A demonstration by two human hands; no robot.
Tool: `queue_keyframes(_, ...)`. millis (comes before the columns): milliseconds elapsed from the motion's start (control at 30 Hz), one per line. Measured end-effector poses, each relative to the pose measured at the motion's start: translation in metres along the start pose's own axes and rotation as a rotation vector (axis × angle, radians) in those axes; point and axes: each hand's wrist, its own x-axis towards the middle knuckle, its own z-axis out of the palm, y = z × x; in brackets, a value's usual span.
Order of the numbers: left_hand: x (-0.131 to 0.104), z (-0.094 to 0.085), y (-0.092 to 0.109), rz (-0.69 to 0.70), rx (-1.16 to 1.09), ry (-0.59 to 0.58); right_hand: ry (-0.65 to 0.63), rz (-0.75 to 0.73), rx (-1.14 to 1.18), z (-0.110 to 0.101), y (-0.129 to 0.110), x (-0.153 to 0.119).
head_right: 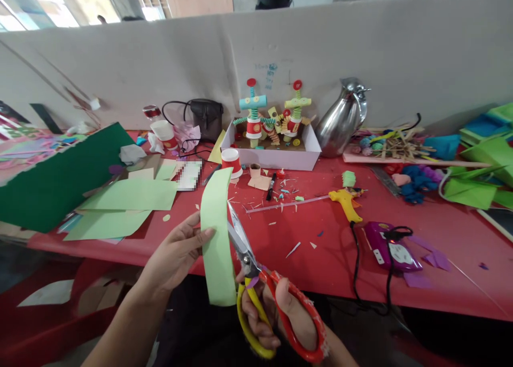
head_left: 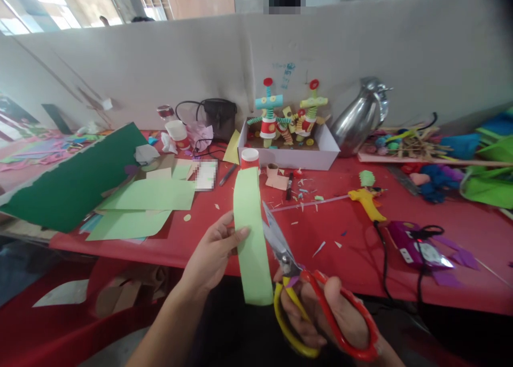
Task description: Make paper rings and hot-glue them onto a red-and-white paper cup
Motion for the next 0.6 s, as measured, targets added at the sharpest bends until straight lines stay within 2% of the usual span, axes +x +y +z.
queue_keyframes(133, 0.002, 0.005, -0.006, -0.013, -0.103, 0.031, -0.11, 0.068, 0.163, 0.001, 0.0, 0.011)
queue_keyframes(267, 0.014, 0.008, -0.002, 0.001, -0.236, 0.226, -0.108, 0.043, 0.155, 0.002, 0.006, 0.015)
queue_keyframes(333, 0.018, 0.011, -0.002, 0.004, -0.252, 0.276, -0.087, 0.041, 0.147, 0.005, 0.007, 0.017)
queue_keyframes(467, 0.017, 0.018, -0.004, 0.013, -0.239, 0.249, -0.057, 0.016, 0.168, 0.011, 0.007, 0.025)
queue_keyframes(600, 0.011, 0.019, -0.006, 0.033, -0.221, 0.258, -0.082, 0.021, 0.176, 0.015, 0.01, 0.03)
